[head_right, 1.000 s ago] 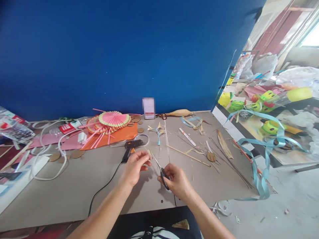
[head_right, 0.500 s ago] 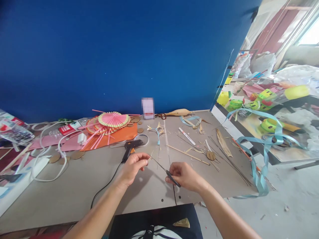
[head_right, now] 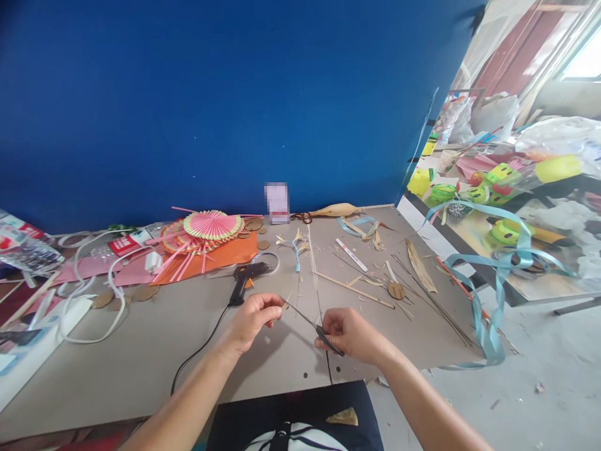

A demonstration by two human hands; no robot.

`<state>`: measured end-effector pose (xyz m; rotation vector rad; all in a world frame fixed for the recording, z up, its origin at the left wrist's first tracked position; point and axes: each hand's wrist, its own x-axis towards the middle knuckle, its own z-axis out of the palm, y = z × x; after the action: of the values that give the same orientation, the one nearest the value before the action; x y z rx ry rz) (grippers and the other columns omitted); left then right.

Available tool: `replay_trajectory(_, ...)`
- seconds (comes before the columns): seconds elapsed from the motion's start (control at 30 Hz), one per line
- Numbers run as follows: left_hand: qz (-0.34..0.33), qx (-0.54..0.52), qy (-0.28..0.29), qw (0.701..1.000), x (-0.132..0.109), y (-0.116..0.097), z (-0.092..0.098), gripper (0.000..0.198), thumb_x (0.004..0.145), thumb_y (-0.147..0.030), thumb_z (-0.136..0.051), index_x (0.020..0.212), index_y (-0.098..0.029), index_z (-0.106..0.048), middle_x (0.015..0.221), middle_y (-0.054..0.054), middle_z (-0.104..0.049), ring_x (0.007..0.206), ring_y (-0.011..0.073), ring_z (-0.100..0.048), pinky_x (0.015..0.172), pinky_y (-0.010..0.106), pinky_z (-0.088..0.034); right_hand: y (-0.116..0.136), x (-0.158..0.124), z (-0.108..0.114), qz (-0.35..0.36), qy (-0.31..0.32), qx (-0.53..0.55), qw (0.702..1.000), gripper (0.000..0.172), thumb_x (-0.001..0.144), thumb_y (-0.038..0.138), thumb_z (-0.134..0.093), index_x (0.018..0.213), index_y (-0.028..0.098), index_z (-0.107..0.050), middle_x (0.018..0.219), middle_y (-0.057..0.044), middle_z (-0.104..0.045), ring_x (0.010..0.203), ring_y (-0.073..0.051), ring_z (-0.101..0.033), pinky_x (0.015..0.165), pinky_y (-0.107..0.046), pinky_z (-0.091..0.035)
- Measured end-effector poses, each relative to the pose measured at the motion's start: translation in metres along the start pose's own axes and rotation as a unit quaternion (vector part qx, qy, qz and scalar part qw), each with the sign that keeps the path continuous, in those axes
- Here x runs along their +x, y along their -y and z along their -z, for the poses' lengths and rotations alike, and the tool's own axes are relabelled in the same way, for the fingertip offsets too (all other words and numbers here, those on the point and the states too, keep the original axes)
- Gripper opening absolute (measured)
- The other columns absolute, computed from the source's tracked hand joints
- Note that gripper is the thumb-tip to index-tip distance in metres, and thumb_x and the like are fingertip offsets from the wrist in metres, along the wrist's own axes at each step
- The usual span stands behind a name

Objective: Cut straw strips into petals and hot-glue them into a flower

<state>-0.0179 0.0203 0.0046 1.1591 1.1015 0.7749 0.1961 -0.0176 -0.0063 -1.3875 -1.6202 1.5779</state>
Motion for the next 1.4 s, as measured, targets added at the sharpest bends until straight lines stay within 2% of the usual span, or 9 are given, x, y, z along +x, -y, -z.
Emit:
replay_trajectory(0.17, 0.014, -0.047, -0.012, 0.999, 0.001, 0.005, -0.001, 0.008, 0.061, -0.022, -0.058, 0.062, -0.013, -0.059, 0.049, -0.004, -0.05, 0.044, 0.0057, -0.039, 0.046, 0.018, -0.032, -0.004, -0.001, -0.003, -0.017, -0.014, -0.002, 1.0, 0.026, 0.064, 0.032, -0.064, 0.057, 0.018, -0.044, 0.04, 0.007, -0.046, 0.038, -0.006, -0.033, 0.039, -0.019, -0.023)
replay_trajectory(0.33, 0.031, -0.139, -0.063, 0.988, 0.005, 0.005, 0.0, 0.012, 0.062, -0.024, -0.062, 0.066, -0.013, -0.059, 0.059, -0.001, -0.057, 0.05, 0.0055, -0.048, 0.046, 0.015, -0.037, 0.002, -0.003, -0.012, -0.012, -0.043, 0.097, 0.994, 0.029, 0.068, 0.04, -0.06, 0.063, 0.016, -0.046, 0.048, 0.005, -0.049, 0.044, -0.007, -0.038, 0.044, -0.02, -0.026)
replay_trajectory(0.53, 0.068, -0.306, -0.131, 0.94, 0.011, 0.003, 0.0, 0.012, 0.06, -0.016, -0.065, 0.067, -0.015, -0.056, 0.066, 0.0, -0.063, 0.054, 0.0088, -0.06, 0.046, 0.015, -0.043, -0.001, -0.008, -0.028, -0.028, -0.011, 0.177, 0.984, 0.039, 0.068, 0.051, -0.058, 0.065, 0.015, -0.045, 0.051, 0.003, -0.051, 0.044, -0.006, -0.034, 0.042, -0.02, -0.02)
replay_trajectory(0.67, 0.071, -0.362, -0.155, 0.916, 0.012, 0.003, -0.003, 0.008, 0.064, -0.009, -0.06, 0.065, -0.014, -0.054, 0.062, 0.001, -0.064, 0.061, 0.0117, -0.064, 0.048, 0.016, -0.047, -0.003, -0.009, -0.044, -0.023, -0.03, 0.19, 0.981, 0.039, 0.068, 0.053, -0.058, 0.069, 0.016, -0.044, 0.053, 0.003, -0.049, 0.047, -0.006, -0.035, 0.044, -0.02, -0.023)
replay_trajectory(0.87, 0.131, -0.438, -0.187, 0.87, 0.008, 0.003, -0.014, 0.006, 0.07, -0.007, -0.057, 0.069, -0.013, -0.056, 0.061, 0.0, -0.065, 0.059, 0.0112, -0.064, 0.045, 0.016, -0.047, -0.007, -0.003, -0.063, 0.023, -0.082, 0.164, 0.983, 0.036, 0.068, 0.047, -0.061, 0.067, 0.018, -0.04, 0.051, 0.007, -0.037, 0.047, -0.006, -0.03, 0.045, -0.021, -0.023)
replay_trajectory(1.03, 0.162, -0.471, -0.201, 0.843, 0.0, 0.001, -0.025, 0.005, 0.07, -0.007, -0.059, 0.072, -0.011, -0.058, 0.067, 0.002, -0.067, 0.061, 0.0117, -0.064, 0.047, 0.017, -0.049, -0.015, 0.003, -0.068, 0.046, -0.117, 0.139, 0.982, 0.029, 0.071, 0.039, -0.061, 0.068, 0.018, -0.041, 0.053, 0.007, -0.033, 0.049, -0.006, -0.029, 0.044, -0.02, -0.023)
replay_trajectory(1.4, 0.163, -0.48, -0.195, 0.84, -0.002, 0.001, -0.032, 0.007, 0.069, -0.007, -0.06, 0.072, -0.012, -0.058, 0.073, 0.003, -0.067, 0.065, 0.0121, -0.064, 0.047, 0.016, -0.048, -0.018, 0.009, -0.069, 0.038, -0.138, 0.147, 0.979, 0.028, 0.071, 0.036, -0.061, 0.065, 0.018, -0.041, 0.047, 0.009, -0.033, 0.044, -0.005, -0.028, 0.04, -0.018, -0.022)
